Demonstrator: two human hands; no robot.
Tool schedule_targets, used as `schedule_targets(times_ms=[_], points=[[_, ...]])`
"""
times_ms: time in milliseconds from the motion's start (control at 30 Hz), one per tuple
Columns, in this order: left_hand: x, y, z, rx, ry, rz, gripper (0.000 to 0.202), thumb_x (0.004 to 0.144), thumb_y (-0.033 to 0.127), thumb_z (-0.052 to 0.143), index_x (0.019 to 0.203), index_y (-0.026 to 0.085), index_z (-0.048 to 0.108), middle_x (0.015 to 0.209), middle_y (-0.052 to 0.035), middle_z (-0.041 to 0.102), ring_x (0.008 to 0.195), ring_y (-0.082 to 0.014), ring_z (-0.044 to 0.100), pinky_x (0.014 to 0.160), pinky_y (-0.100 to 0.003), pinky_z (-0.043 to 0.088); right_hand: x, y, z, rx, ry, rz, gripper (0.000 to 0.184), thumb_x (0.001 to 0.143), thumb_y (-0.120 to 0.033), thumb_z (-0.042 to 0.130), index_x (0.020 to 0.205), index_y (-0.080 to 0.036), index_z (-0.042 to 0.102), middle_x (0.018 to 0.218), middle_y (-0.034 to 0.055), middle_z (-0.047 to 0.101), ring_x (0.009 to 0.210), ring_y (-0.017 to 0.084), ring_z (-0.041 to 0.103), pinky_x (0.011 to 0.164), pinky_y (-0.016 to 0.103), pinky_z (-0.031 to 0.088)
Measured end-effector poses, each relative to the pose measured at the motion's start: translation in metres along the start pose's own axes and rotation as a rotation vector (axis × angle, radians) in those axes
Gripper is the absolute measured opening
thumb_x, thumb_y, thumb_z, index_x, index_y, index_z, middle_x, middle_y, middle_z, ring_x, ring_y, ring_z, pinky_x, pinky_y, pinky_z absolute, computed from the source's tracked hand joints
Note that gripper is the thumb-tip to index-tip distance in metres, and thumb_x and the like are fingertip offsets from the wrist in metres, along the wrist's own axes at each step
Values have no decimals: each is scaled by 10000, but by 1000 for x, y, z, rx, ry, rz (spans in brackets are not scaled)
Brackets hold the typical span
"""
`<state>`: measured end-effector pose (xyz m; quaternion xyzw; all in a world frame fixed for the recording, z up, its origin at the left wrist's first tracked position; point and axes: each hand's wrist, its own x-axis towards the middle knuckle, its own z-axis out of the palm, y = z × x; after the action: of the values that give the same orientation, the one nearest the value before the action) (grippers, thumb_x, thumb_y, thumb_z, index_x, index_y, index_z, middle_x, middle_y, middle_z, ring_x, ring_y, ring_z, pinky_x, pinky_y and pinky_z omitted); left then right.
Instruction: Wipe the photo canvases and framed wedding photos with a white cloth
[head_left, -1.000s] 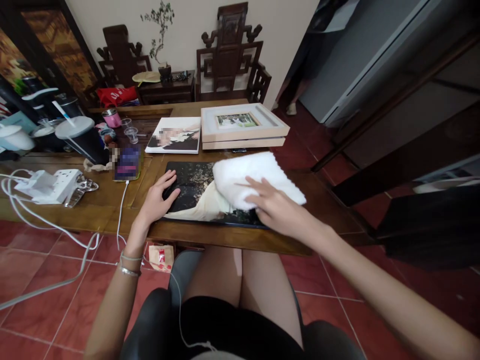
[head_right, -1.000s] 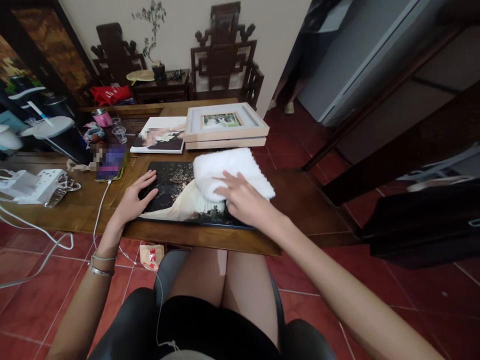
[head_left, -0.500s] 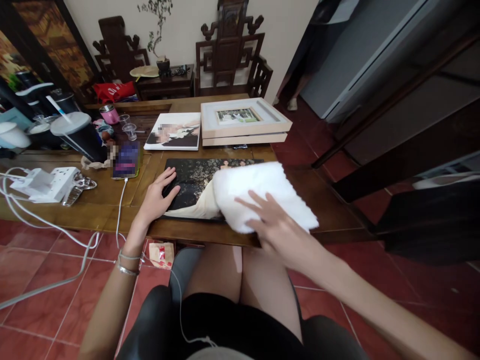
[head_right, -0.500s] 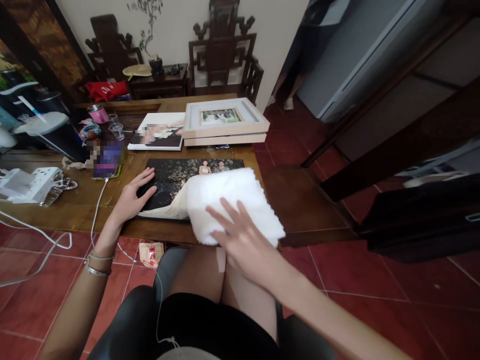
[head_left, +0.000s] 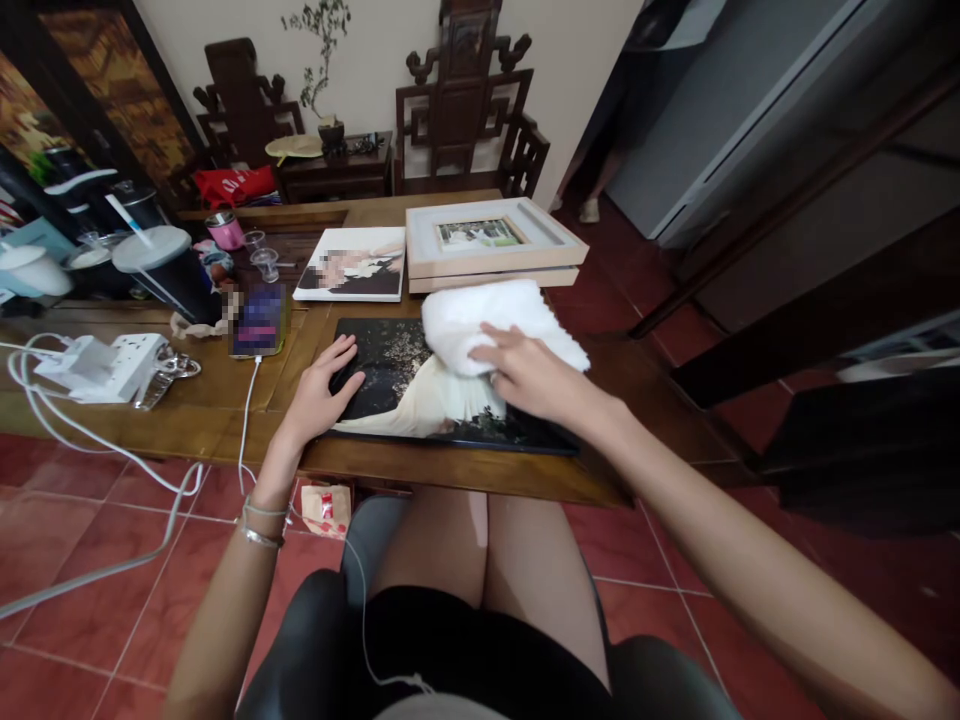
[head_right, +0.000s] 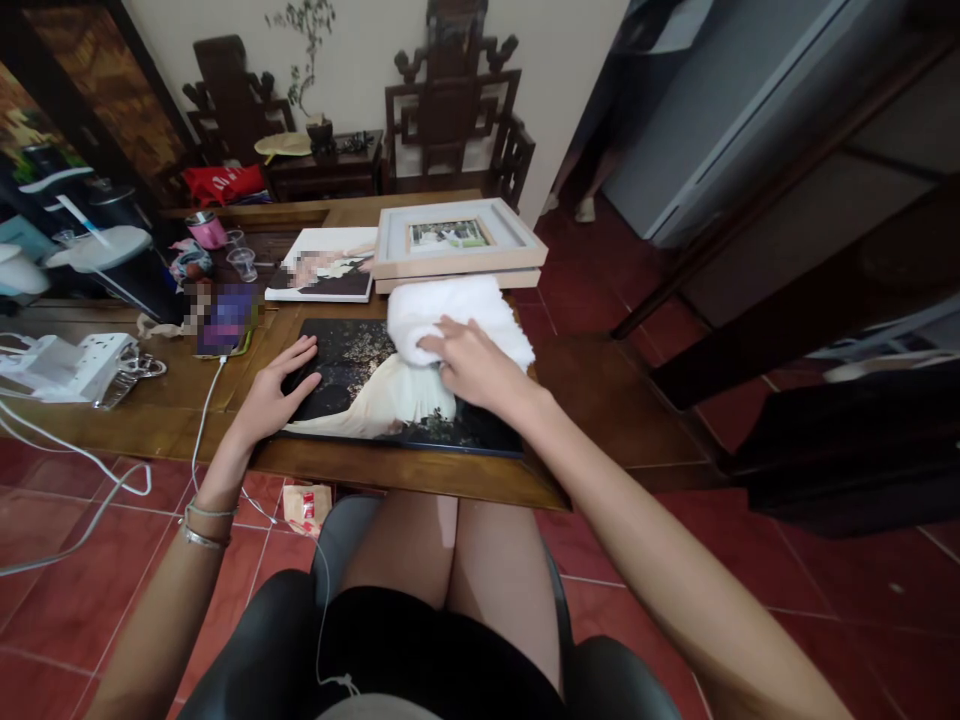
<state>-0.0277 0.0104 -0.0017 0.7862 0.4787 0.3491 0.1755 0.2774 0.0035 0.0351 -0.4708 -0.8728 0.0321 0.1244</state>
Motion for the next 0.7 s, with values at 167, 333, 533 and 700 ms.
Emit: schedule_targets(times_ms=[167, 333, 533, 700], points=[[0, 5, -2, -5, -1, -20, 467, 917, 403, 565, 1296, 137, 624, 1454, -139, 531, 1404, -252, 438, 1193, -465, 306, 24, 17, 9, -67, -1, 65, 476, 708, 43, 398, 1096, -95, 637, 1155, 208, 663, 1344, 367, 462, 1066, 571, 379], [0, 7, -2, 3, -1, -32, 468, 914, 395, 560, 1300, 136, 621, 1458, -133, 527, 1405, -251, 436, 1196, -463, 300, -24, -15, 14, -26, 50, -67, 463, 643, 33, 473, 995, -176, 689, 1345, 147, 603, 1351, 389, 444, 1079, 649, 355], [-1, 5, -2, 12, -1, -22, 471, 920, 408, 550, 1296, 135, 622, 1454, -141, 531, 1404, -255, 436, 1192, -472, 307, -96, -80, 3, -2, 100, -226, 392, 634, 75, 493, 834, -183, 709, 1428, 122, 557, 1415, 377, 363, 1122, 642, 338], [0, 5, -1, 14, -5, -25, 469, 923, 427, 552, 1304, 161, 618, 1459, -128, 529, 1407, -256, 433, 1192, -485, 305, -87, -81, -3, 30, 56, -256, 420, 618, 84, 494, 840, -190, 724, 1422, 112, 565, 1406, 375, 381, 1109, 640, 362]])
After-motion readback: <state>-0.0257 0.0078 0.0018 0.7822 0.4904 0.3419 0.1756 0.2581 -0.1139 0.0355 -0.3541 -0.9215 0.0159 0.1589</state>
